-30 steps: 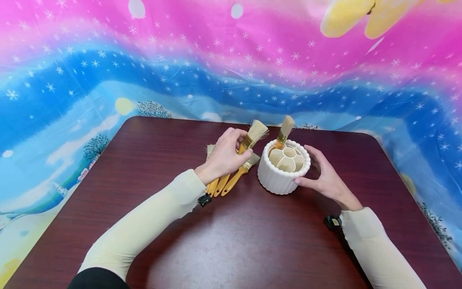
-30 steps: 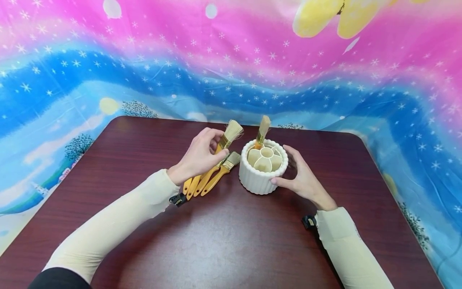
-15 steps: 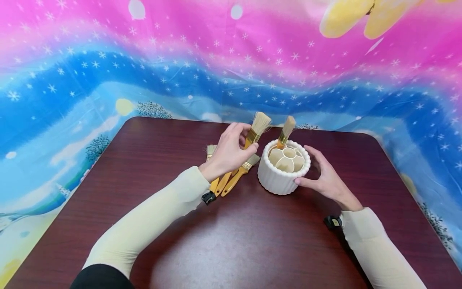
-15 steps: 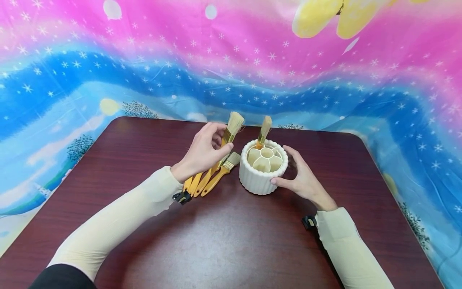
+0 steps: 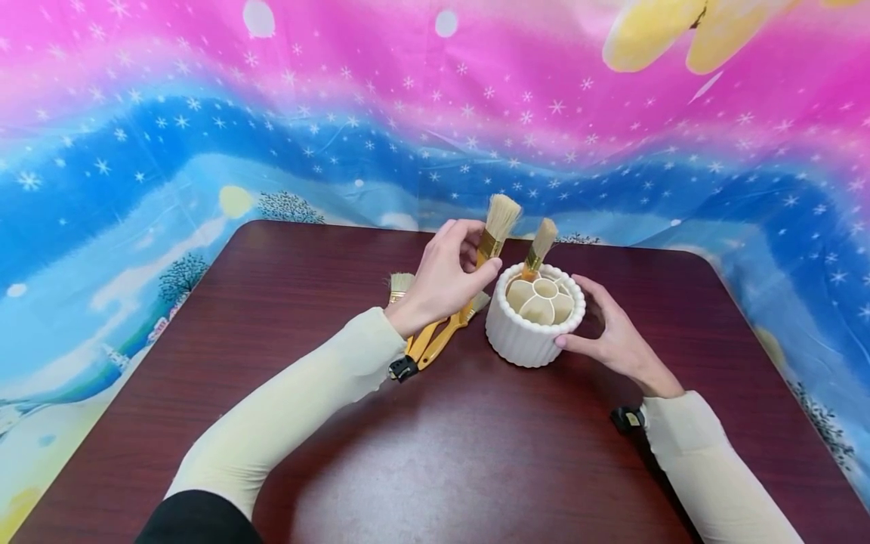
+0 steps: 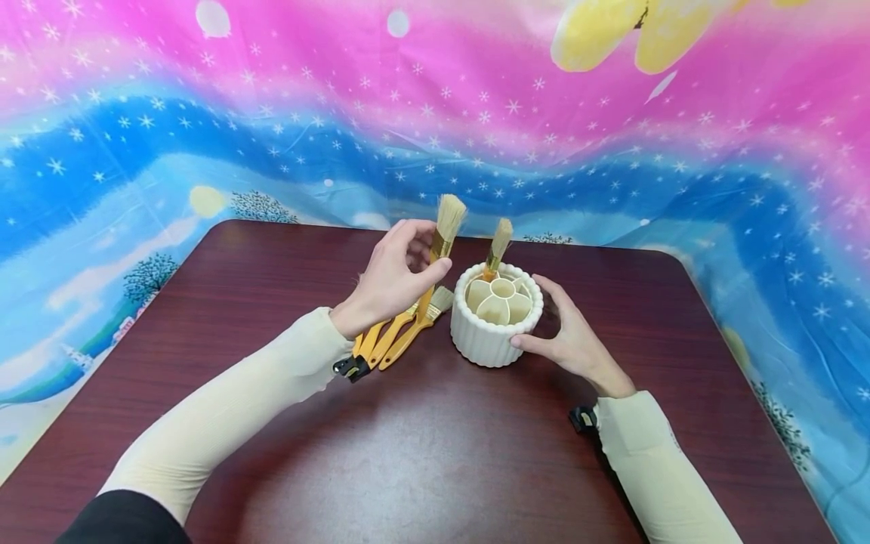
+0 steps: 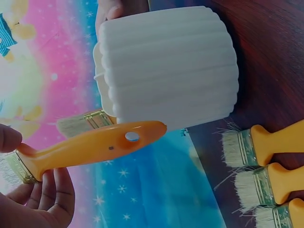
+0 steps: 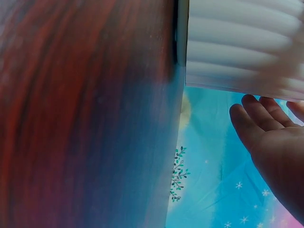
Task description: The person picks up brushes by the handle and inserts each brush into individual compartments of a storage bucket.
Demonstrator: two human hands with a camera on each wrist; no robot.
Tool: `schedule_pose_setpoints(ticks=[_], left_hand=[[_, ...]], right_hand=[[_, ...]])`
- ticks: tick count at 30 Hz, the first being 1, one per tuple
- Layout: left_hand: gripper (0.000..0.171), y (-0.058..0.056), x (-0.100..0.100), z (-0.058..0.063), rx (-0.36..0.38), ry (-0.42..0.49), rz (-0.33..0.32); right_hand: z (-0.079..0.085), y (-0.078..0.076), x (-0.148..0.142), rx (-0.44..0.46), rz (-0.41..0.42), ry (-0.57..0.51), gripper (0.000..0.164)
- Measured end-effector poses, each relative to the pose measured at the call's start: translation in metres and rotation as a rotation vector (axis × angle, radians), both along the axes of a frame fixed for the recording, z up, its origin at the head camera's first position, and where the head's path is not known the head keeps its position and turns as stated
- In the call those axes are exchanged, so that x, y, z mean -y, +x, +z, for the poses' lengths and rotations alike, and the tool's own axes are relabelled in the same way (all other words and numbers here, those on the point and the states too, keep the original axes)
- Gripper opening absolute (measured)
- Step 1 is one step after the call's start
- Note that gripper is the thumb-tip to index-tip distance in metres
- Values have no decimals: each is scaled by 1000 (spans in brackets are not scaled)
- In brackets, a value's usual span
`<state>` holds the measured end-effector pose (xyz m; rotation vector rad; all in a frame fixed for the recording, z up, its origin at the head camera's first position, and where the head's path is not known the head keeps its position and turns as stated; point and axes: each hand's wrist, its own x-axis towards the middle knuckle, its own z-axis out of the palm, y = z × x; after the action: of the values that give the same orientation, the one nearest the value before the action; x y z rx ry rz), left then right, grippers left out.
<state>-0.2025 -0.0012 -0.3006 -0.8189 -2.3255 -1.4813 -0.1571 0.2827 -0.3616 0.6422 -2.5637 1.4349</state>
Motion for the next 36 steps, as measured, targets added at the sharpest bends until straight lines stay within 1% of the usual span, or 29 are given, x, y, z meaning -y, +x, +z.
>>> schedule_pose_setpoints(ticks=[4, 11, 21, 26, 36], left_hand=[[44, -1, -3, 2, -4, 22, -8], [43, -2, -8, 5, -41, 54, -18], [46, -4, -14, 14, 9, 45, -39], [45, -5, -17, 17, 24, 61, -44], [45, -8, -23, 22, 31, 103, -63]], right_hand=[[0, 0, 0, 0, 2, -6, 92], [0, 0, 1, 9, -4, -8, 91], [-2, -1, 0, 9, 1, -17, 92], [-2, -1, 0, 21, 2, -21, 91], [-3, -1, 0, 27, 9, -34, 91]])
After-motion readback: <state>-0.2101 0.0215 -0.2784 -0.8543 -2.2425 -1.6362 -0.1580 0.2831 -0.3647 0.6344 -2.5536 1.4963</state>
